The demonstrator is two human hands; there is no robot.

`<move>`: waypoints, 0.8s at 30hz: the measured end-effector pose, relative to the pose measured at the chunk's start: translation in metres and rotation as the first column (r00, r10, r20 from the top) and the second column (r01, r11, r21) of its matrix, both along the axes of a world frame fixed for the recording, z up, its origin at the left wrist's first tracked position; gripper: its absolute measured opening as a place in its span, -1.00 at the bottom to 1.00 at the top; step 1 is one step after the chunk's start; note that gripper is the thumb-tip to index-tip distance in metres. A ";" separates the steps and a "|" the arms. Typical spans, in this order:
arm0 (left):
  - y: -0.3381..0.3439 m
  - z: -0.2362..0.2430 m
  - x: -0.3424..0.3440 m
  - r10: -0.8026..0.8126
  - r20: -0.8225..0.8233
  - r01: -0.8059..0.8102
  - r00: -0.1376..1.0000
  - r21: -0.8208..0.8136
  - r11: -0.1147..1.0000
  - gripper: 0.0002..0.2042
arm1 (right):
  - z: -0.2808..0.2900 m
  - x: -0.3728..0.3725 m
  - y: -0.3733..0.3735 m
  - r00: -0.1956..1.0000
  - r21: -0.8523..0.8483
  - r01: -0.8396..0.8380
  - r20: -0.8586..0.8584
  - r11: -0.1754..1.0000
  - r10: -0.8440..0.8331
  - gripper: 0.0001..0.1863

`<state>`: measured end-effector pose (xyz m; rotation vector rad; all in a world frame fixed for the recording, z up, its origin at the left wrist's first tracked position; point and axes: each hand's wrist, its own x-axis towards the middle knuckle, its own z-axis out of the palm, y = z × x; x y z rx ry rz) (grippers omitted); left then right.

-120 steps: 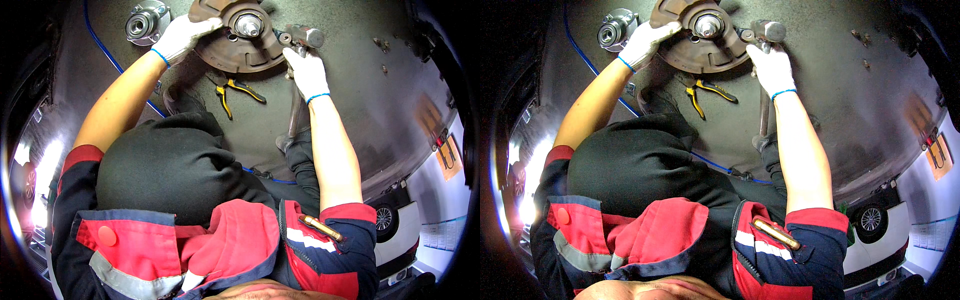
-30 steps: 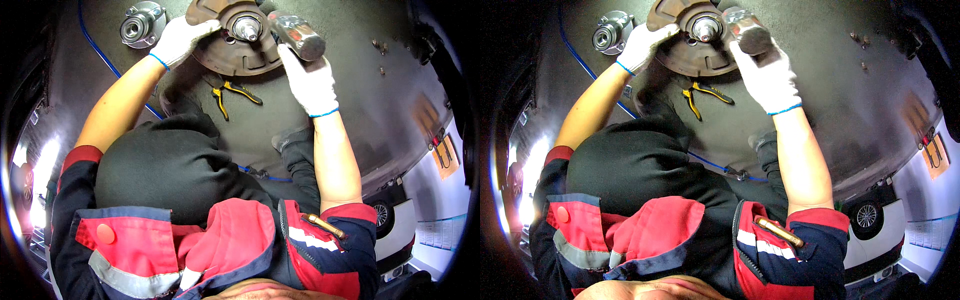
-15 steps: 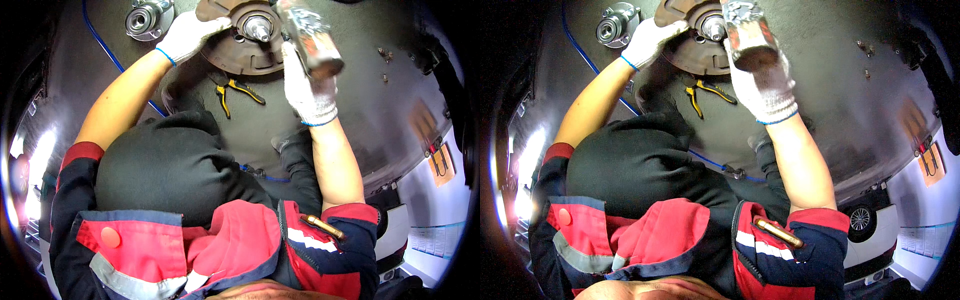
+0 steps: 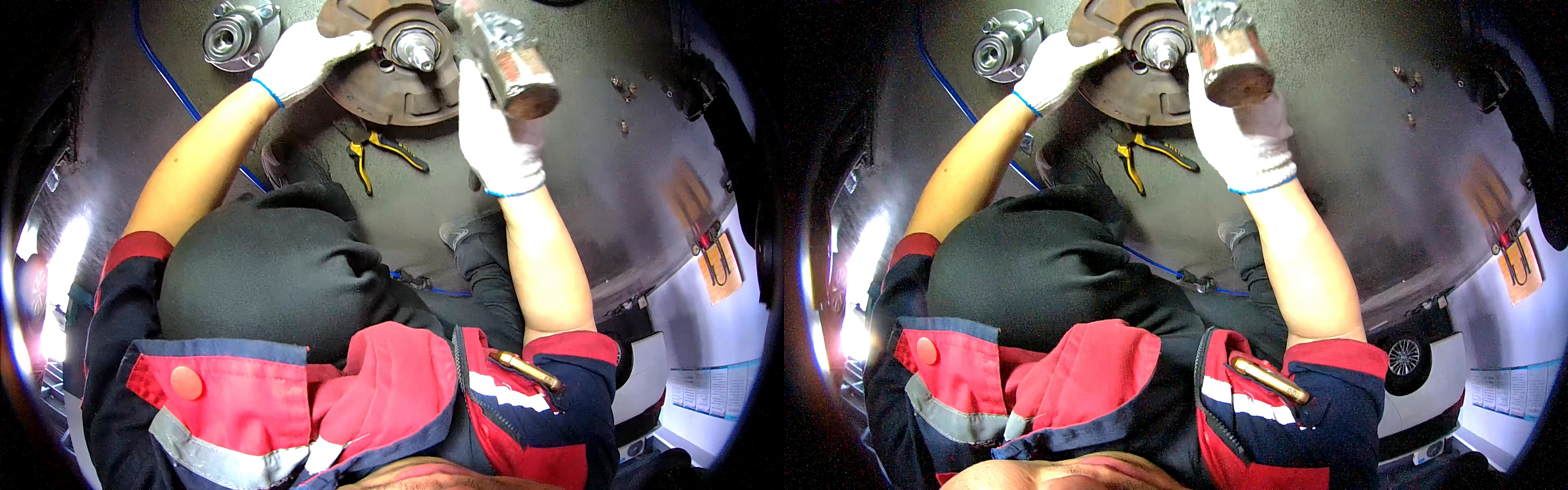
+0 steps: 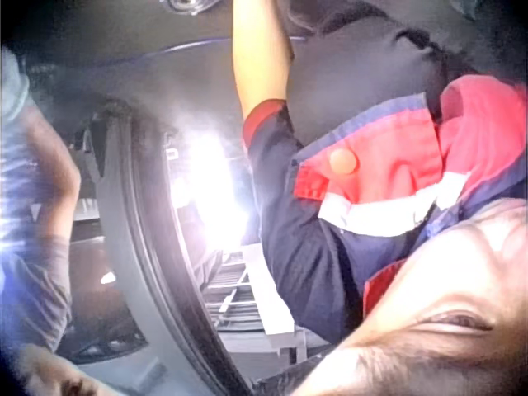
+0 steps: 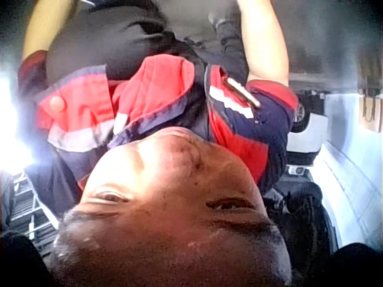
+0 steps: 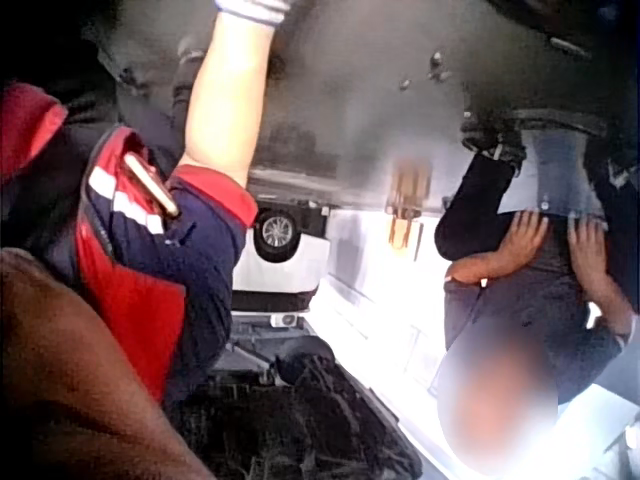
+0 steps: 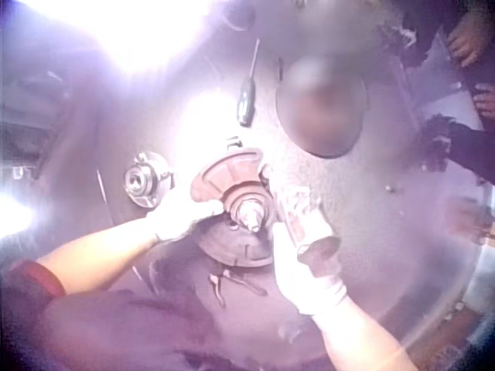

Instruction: The person uses pliers to bend the inner rim of a metal brake shield while sitting on the floor, then places the shield onto a wheel hub assembly and strikes it with a hammer to secure it.

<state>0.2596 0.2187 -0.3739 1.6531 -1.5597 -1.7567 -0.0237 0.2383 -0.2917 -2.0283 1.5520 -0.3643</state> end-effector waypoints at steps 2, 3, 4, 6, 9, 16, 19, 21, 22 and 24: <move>0.004 0.005 -0.007 0.093 -0.076 -0.088 0.993 0.068 0.994 -0.60 | 0.023 0.024 -0.010 0.936 0.507 0.352 -0.215 0.787 -0.280 -0.55; -0.004 0.014 -0.010 0.010 -0.010 -0.010 1.000 0.022 1.000 -0.61 | 0.018 0.018 -0.008 0.955 0.472 0.295 -0.119 0.831 -0.272 -0.56; -0.005 0.006 -0.008 0.020 -0.043 -0.020 0.999 0.019 1.000 -0.62 | 0.008 0.015 -0.011 0.969 0.432 0.228 -0.013 0.872 -0.247 -0.58; 0.001 -0.003 -0.004 0.044 -0.101 -0.040 0.994 0.040 0.998 -0.64 | 0.002 0.007 -0.014 0.997 0.263 0.078 -0.039 0.962 -0.070 -0.62; 0.004 -0.001 -0.001 0.104 -0.100 -0.093 0.990 0.106 0.990 -0.68 | 0.011 0.003 -0.004 1.000 0.103 -0.011 -0.009 0.995 0.012 -0.66; -0.006 0.004 -0.003 0.049 -0.050 -0.048 0.998 0.034 0.998 -0.62 | 0.010 0.023 -0.021 0.917 0.555 0.399 -0.239 0.730 -0.320 -0.29; -0.006 0.010 -0.008 0.005 -0.006 -0.005 1.000 0.034 0.999 -0.61 | 0.005 0.009 -0.012 0.967 0.464 0.239 -0.029 0.853 -0.254 -0.55; -0.001 0.000 -0.006 0.093 -0.041 -0.091 0.995 0.034 0.995 -0.62 | -0.010 0.003 -0.004 0.996 0.229 0.052 0.059 0.972 -0.067 -0.51; 0.001 0.002 -0.004 0.081 -0.085 -0.078 0.993 0.029 0.997 -0.61 | -0.001 0.007 -0.002 0.994 0.129 0.053 0.090 0.990 -0.065 -0.55; -0.009 0.015 -0.008 0.004 0.010 -0.004 1.000 -0.017 1.000 -0.61 | 0.000 0.003 0.011 0.998 0.152 0.042 0.041 0.987 -0.049 -0.58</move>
